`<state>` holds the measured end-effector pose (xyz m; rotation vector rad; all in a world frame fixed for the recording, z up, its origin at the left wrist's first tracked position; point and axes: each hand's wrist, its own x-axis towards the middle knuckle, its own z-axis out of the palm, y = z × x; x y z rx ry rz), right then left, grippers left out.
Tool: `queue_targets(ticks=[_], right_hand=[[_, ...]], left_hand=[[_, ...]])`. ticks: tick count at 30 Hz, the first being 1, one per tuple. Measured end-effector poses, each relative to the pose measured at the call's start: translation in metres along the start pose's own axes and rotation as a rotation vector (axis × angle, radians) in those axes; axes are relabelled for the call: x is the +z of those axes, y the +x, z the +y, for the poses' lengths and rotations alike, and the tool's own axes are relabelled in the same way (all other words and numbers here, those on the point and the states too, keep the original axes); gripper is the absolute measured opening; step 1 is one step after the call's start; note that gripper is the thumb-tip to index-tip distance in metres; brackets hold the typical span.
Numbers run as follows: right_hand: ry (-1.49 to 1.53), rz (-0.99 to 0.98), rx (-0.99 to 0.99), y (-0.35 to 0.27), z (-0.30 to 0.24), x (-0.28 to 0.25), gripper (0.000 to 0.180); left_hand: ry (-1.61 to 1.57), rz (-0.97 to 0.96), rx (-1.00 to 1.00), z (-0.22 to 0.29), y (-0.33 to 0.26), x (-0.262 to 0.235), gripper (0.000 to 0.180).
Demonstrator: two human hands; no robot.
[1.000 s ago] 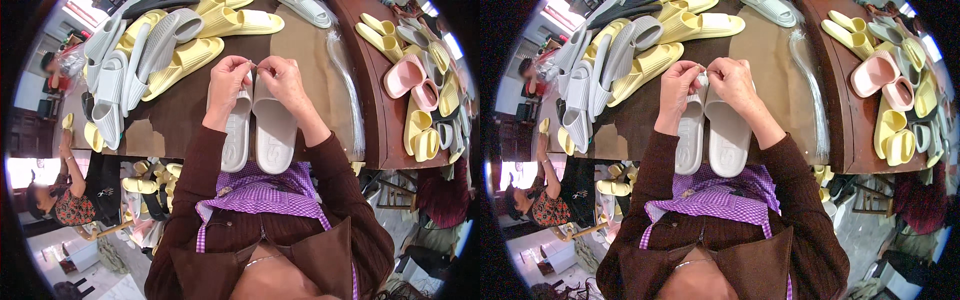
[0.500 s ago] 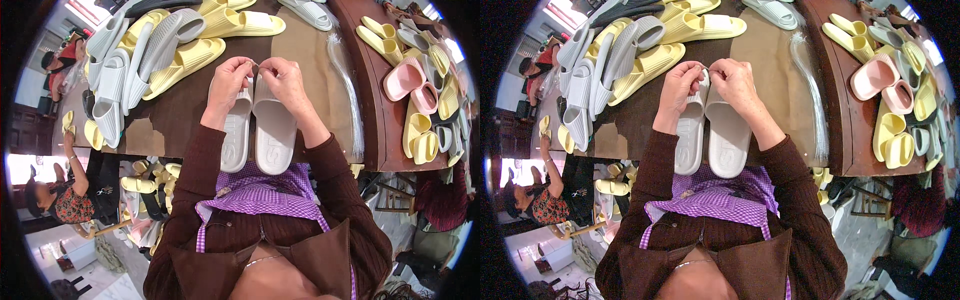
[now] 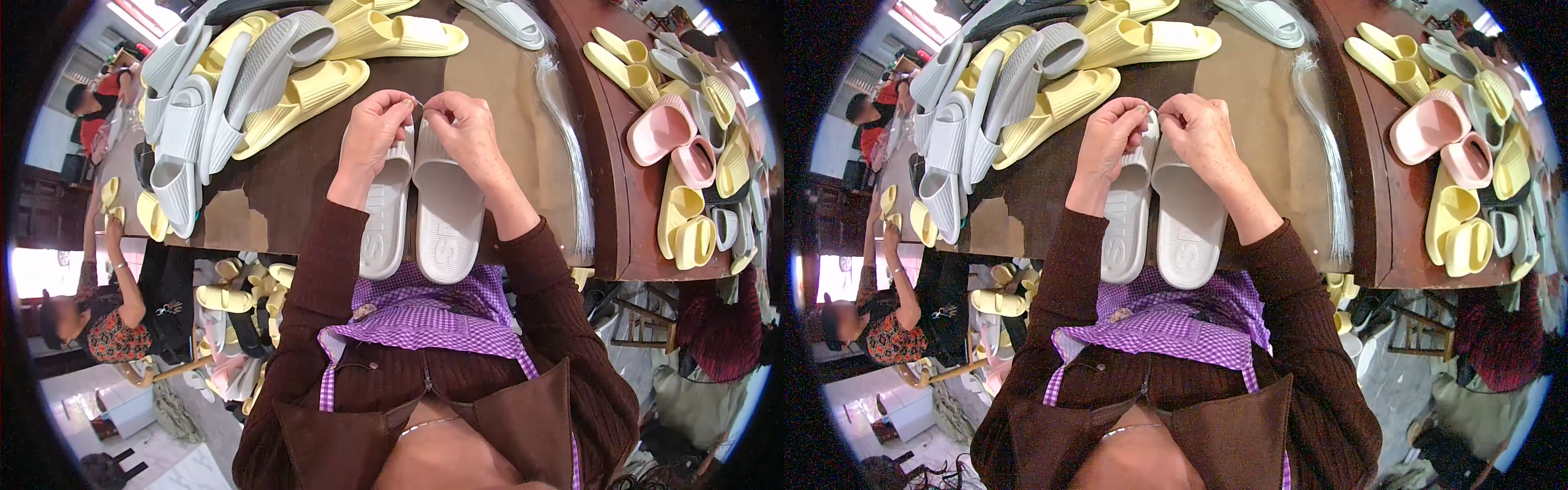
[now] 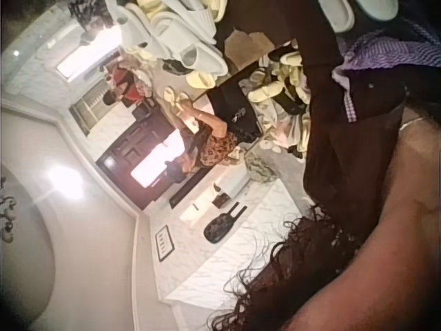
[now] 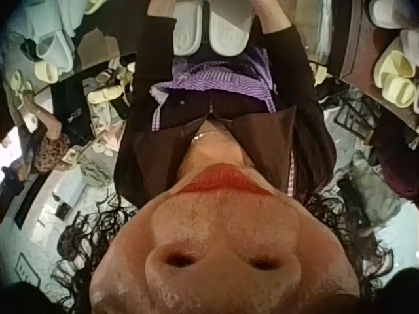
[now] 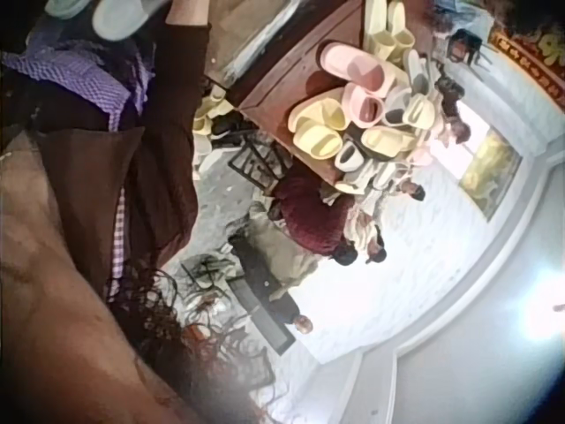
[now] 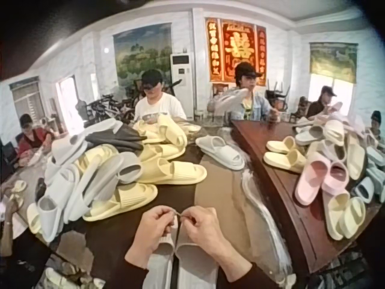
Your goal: The person pairs slippers by taking a pair at a time, threading a plastic tie through each slipper, fastening the tie to connect the pair, and setting the tied slippers aside.
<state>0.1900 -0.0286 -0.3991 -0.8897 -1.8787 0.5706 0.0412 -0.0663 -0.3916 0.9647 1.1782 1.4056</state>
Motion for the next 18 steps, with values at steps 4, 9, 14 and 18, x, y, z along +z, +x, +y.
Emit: queue_targets(ticks=[4, 9, 14, 18], right_hand=[[0.000, -0.002, 0.005, 0.001, 0.001, -0.001, 0.004], [0.012, -0.042, -0.025, 0.005, -0.001, 0.002, 0.004], [-0.053, 0.010, -0.121, 0.001, -0.002, -0.005, 0.005], [0.099, -0.068, 0.047, 0.001, -0.006, -0.006, 0.014]], left_hand=[[0.004, -0.005, 0.012, -0.003, 0.003, 0.001, 0.008], [0.014, -0.016, 0.020, 0.001, 0.006, -0.005, 0.006], [0.118, -0.093, 0.008, -0.002, 0.009, 0.001, 0.006], [0.160, -0.015, 0.148, -0.009, 0.004, -0.004, 0.015]])
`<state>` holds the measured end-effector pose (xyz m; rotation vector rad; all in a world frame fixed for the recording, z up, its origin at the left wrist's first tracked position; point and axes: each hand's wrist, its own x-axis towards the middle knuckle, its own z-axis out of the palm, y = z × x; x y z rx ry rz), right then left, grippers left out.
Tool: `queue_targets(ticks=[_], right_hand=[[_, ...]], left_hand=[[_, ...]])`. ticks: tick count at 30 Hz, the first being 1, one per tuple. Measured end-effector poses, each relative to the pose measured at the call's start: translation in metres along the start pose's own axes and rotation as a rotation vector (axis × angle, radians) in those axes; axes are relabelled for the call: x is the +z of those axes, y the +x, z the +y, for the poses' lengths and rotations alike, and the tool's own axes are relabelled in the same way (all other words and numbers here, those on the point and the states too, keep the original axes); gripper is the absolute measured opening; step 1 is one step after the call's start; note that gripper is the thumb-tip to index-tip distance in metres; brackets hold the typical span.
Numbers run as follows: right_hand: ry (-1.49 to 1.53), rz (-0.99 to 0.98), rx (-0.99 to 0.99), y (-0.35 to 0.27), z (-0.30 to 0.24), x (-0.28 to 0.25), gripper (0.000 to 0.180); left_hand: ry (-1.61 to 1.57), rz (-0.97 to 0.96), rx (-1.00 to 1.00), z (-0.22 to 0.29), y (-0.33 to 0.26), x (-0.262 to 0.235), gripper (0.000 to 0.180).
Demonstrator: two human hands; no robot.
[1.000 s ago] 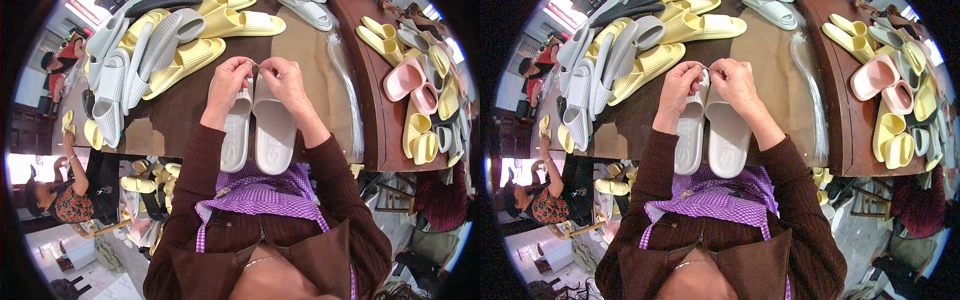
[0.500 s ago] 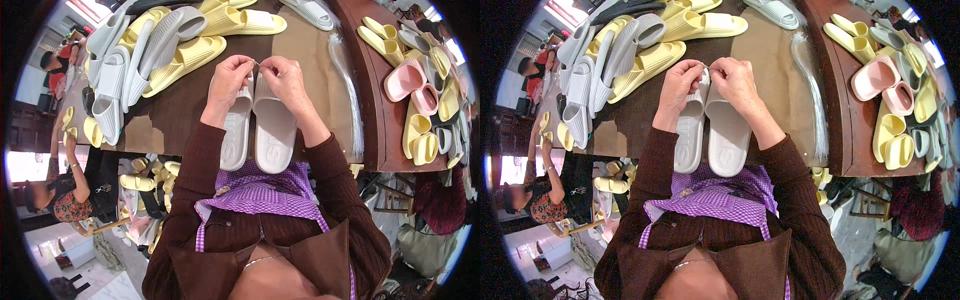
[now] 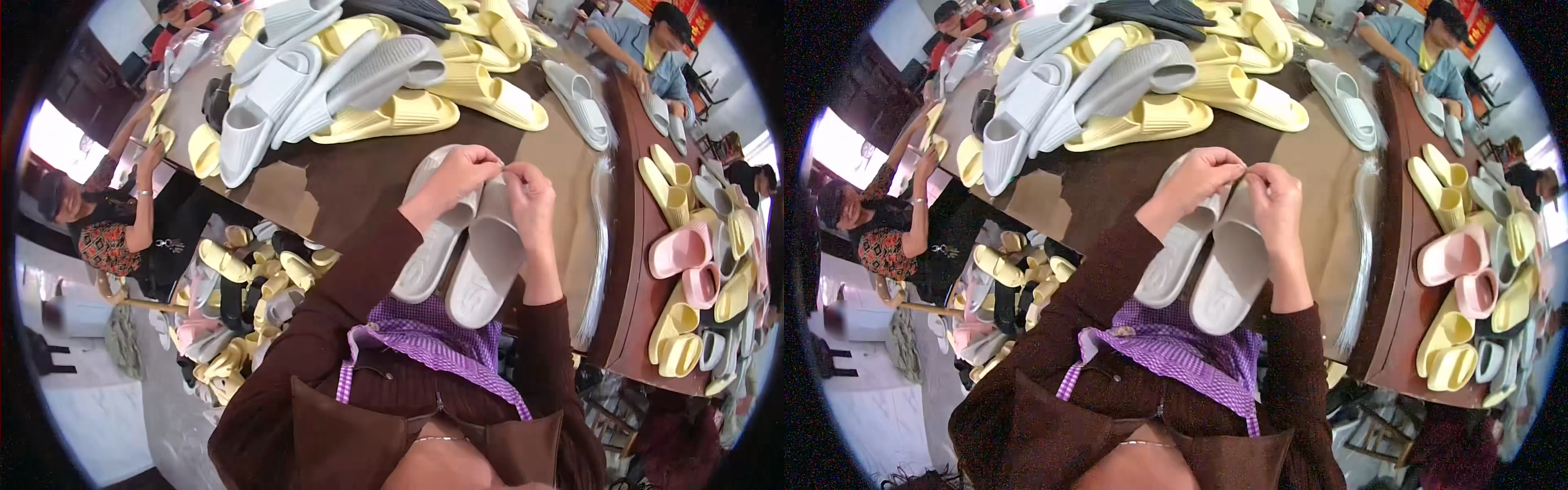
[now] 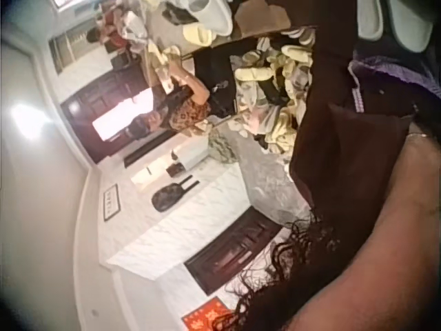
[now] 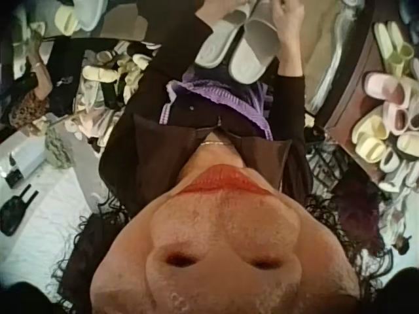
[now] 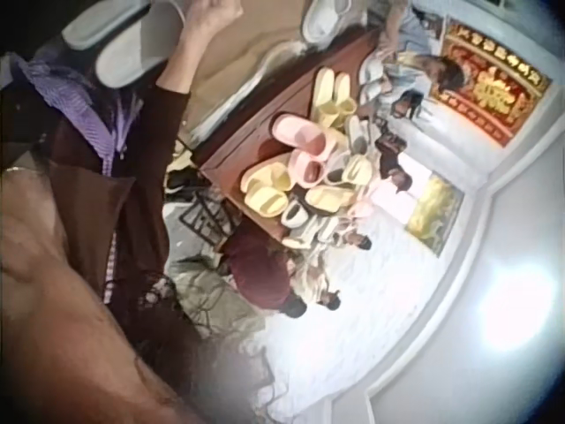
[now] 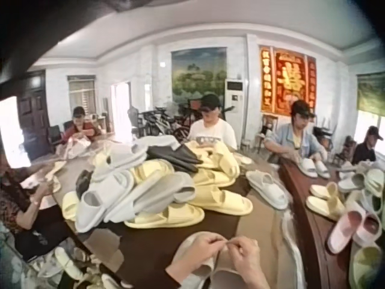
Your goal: The person pairs slippers by taking a pair at a time, threading a plastic tie through each slipper, fastening the tie to connect the pair, and setting the tied slippers aside.
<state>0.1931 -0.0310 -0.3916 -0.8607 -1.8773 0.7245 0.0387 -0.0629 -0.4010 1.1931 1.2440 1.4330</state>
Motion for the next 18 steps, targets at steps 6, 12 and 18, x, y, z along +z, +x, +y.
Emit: queue_targets(ticks=[6, 12, 18], right_hand=[[-0.298, -0.028, 0.035, 0.007, 0.016, -0.034, 0.025], [-0.242, -0.392, 0.156, 0.004, 0.036, -0.026, 0.032], [-0.496, -0.639, 0.048, 0.034, 0.031, -0.004, 0.038]], left_hand=[[0.483, 0.309, 0.434, 0.004, -0.036, -0.042, 0.033], [0.749, 0.165, 0.087, -0.012, -0.100, -0.068, 0.041], [0.430, 0.155, 0.151, -0.031, -0.103, -0.070, 0.044]])
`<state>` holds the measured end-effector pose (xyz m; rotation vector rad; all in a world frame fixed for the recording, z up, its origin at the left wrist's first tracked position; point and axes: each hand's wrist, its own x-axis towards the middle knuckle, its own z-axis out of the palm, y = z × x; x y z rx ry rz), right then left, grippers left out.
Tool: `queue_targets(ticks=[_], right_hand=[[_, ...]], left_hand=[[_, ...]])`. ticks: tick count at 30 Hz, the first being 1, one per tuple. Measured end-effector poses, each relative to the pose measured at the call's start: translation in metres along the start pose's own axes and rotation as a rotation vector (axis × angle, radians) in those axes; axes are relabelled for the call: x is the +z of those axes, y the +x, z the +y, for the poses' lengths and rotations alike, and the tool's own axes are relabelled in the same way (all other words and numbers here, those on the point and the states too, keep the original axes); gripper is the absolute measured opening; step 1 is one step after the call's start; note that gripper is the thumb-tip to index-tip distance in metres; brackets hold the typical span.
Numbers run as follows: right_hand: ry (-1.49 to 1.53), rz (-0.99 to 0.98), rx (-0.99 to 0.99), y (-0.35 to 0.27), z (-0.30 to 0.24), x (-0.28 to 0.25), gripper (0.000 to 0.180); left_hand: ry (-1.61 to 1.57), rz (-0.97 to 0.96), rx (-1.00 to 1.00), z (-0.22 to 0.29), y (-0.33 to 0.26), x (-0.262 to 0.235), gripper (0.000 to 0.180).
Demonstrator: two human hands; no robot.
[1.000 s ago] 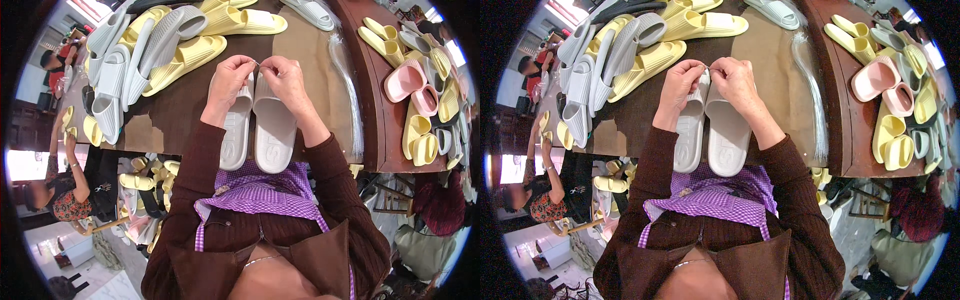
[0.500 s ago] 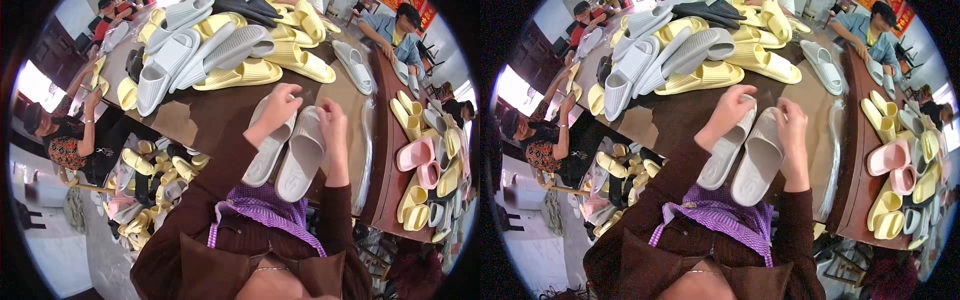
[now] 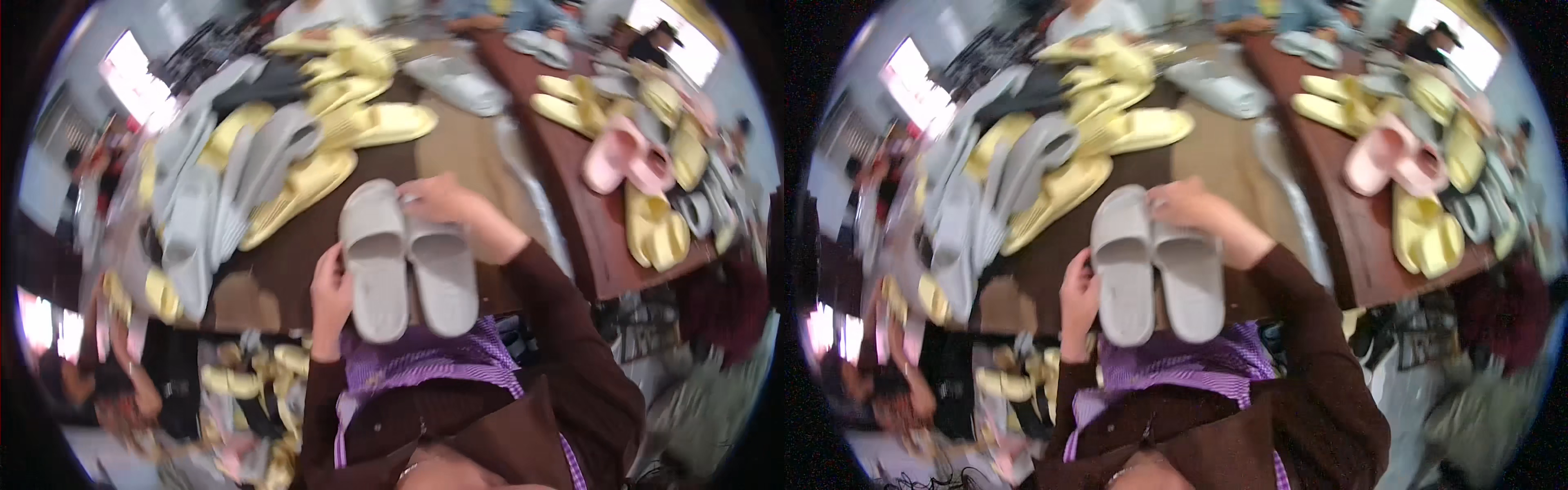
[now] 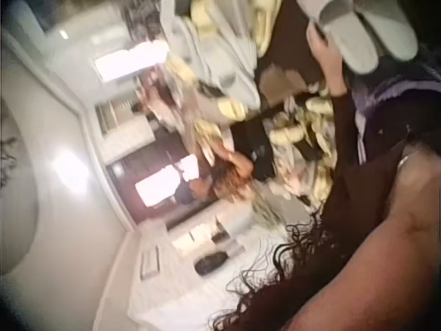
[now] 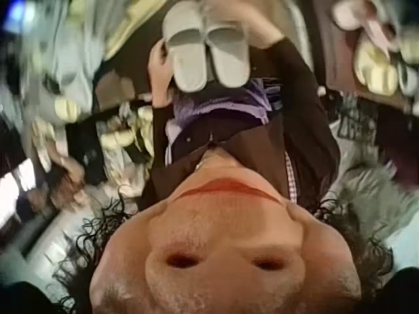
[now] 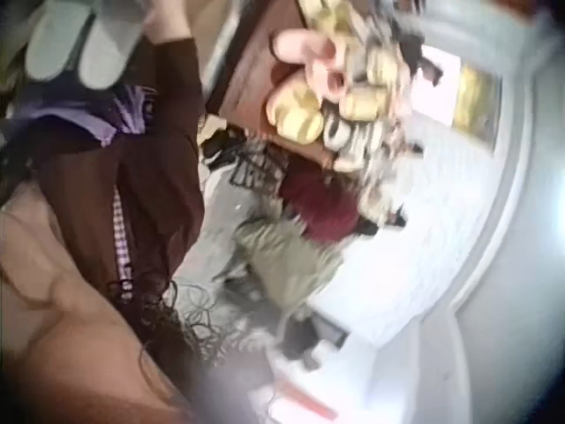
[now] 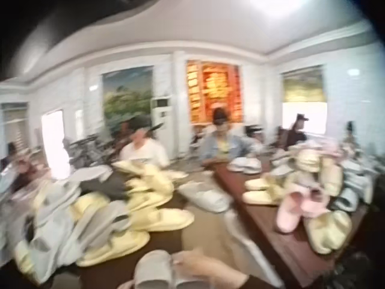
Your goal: The person pairs slippers by taking a pair at a time, threading a plastic tie through each slipper, fastening the tie to connect the pair, and setting the tied slippers aside.
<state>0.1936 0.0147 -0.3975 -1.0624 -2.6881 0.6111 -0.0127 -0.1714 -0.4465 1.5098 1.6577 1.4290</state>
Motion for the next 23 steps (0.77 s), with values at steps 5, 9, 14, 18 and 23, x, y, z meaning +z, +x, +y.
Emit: queue_targets(ticks=[5, 9, 14, 18, 23], right_hand=[[0.229, -0.121, -0.111, 0.012, 0.006, -0.003, 0.043], [0.416, -0.248, 0.066, 0.008, 0.015, -0.009, 0.045], [0.479, -0.252, 0.118, -0.022, 0.039, -0.048, 0.044], [0.330, 0.119, 0.214, -0.063, 0.079, -0.140, 0.042], [0.253, 0.532, 0.738, -0.101, 0.128, -0.254, 0.032]], left_hand=[[-0.211, -0.010, -0.033, -0.011, -0.001, 0.012, 0.039], [-0.294, -0.034, -0.097, -0.005, -0.011, 0.004, 0.037], [-0.351, 0.083, -0.144, -0.006, -0.009, 0.001, 0.031], [-0.393, 0.128, -0.173, -0.008, -0.011, -0.002, 0.031], [-0.369, 0.118, -0.211, -0.005, -0.010, 0.000, 0.033]])
